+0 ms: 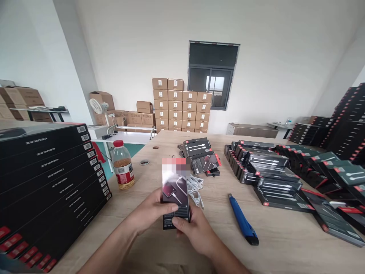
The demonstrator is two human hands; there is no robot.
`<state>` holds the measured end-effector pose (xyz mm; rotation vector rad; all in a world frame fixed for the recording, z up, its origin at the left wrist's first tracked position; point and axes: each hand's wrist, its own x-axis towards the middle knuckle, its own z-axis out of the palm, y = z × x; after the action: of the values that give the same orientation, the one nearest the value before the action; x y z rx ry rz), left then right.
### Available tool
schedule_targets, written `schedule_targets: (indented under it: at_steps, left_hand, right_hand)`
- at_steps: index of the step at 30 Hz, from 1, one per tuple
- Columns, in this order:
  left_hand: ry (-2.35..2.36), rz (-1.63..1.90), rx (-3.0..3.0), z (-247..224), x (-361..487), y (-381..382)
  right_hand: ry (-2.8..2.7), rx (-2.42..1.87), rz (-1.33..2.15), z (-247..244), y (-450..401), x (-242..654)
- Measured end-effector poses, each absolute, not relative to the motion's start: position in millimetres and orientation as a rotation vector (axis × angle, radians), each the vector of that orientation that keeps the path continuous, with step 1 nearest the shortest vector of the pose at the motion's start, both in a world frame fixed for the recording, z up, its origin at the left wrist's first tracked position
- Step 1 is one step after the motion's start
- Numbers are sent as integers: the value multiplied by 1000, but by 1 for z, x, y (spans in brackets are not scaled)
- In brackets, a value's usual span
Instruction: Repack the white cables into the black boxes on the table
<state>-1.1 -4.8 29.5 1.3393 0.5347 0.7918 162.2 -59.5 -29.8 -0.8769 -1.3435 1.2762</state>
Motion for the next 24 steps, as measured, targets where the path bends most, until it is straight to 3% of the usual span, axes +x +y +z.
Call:
schedule_targets:
  at_steps: [9, 17, 20, 24]
  left_hand:
    - [428, 736, 1318, 28, -4, -2]
    - [677, 1546, 1258, 34, 13, -5]
    - [783, 1653, 1272, 41, 10, -9]
    - [890, 1631, 1637, 42, 0, -11]
  right_hand:
    - [-1387, -926, 1128, -24, -58, 155]
    - [-1802, -1521, 173, -17, -60, 143]
    - [-1917, -1462, 243, -14, -64, 139]
    - [-1822, -1223, 641, -14, -67, 150]
